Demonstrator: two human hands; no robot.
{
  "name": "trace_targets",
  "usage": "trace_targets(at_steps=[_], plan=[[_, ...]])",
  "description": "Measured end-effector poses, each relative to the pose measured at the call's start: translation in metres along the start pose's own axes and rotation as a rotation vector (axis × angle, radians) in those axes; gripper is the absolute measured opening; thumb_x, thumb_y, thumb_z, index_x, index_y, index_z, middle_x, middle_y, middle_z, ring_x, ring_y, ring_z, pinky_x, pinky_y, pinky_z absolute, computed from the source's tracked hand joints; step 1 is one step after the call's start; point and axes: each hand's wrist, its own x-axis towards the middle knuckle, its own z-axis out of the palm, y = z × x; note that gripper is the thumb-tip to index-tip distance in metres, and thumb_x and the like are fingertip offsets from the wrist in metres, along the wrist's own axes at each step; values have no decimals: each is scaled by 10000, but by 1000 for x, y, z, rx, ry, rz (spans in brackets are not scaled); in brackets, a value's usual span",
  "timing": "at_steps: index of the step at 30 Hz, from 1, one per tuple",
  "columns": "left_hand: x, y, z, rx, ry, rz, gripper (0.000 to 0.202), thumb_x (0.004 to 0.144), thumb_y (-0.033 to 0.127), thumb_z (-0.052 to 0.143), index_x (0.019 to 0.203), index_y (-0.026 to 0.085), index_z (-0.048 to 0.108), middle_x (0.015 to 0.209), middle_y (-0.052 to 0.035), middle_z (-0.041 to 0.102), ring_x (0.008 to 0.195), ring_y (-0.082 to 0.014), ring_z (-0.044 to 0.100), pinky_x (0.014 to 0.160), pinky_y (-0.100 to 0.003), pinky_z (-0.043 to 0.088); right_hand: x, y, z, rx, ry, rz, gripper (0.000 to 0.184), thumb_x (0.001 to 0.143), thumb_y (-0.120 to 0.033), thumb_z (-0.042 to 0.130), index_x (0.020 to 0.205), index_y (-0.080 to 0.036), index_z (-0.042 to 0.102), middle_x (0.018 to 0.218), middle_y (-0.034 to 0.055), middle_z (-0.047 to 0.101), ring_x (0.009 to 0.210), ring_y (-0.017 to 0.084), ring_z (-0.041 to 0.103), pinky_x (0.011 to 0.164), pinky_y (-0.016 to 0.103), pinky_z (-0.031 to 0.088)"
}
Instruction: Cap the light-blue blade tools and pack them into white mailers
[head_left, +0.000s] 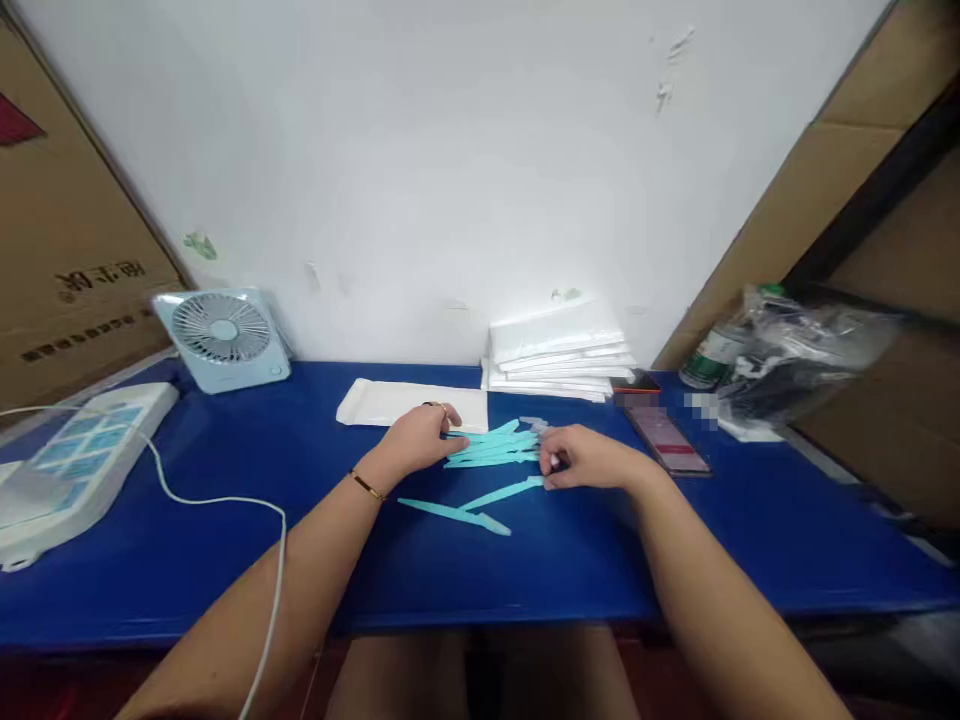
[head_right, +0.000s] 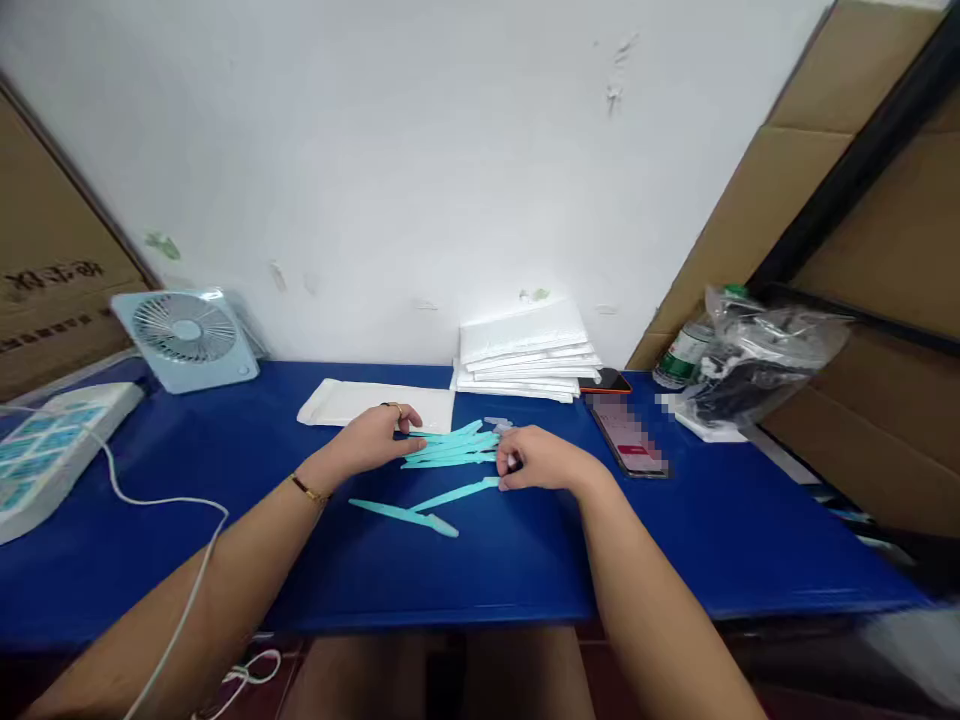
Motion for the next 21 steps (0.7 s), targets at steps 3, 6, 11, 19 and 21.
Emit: trace_targets(at_steps=[3,6,11,19,21], plan=[[-6,14,1,-77,-72,198,348,798,497,532,945,204,649,886,-32,638,769,-170,580,643,-261,404,1,-1,1,30,33,-15,121,722,-280,658,746,-164,633,766,18,569,665,131,516,581,228,379],[-9,26,6,-29,-118,330,293,845,447,498,887,218,676,853,-23,659,775,-165,584,656,-256,399,1,-3,1,61,118,-33,134,775,-307,616,787,-174,630,785,19,568,667,129,511,585,230,373],[-4,28,18,163,-61,317,262,878,306,452,784,199,673,842,-33,673,757,-173,588,651,-269,391,-1,9,-4,41,241,1,142,810,-306,571,765,-182,624,789,18,565,672,128,514,604,237,377],[-7,24,-1,81,-74,210,340,724,493,625,927,221,657,907,-20,639,781,-177,588,621,-259,393,1,37,-7,14,442,190,168,742,-336,618,793,-187,675,785,29,624,646,140,519,588,256,387],[-17,29,-8,77,-237,268,329,655,503,685,839,230,672,835,-4,640,728,-166,579,571,-251,371,0,32,-8,23,456,173,155,755,-322,600,776,-188,676,787,30,634,645,139,527,591,257,394]])
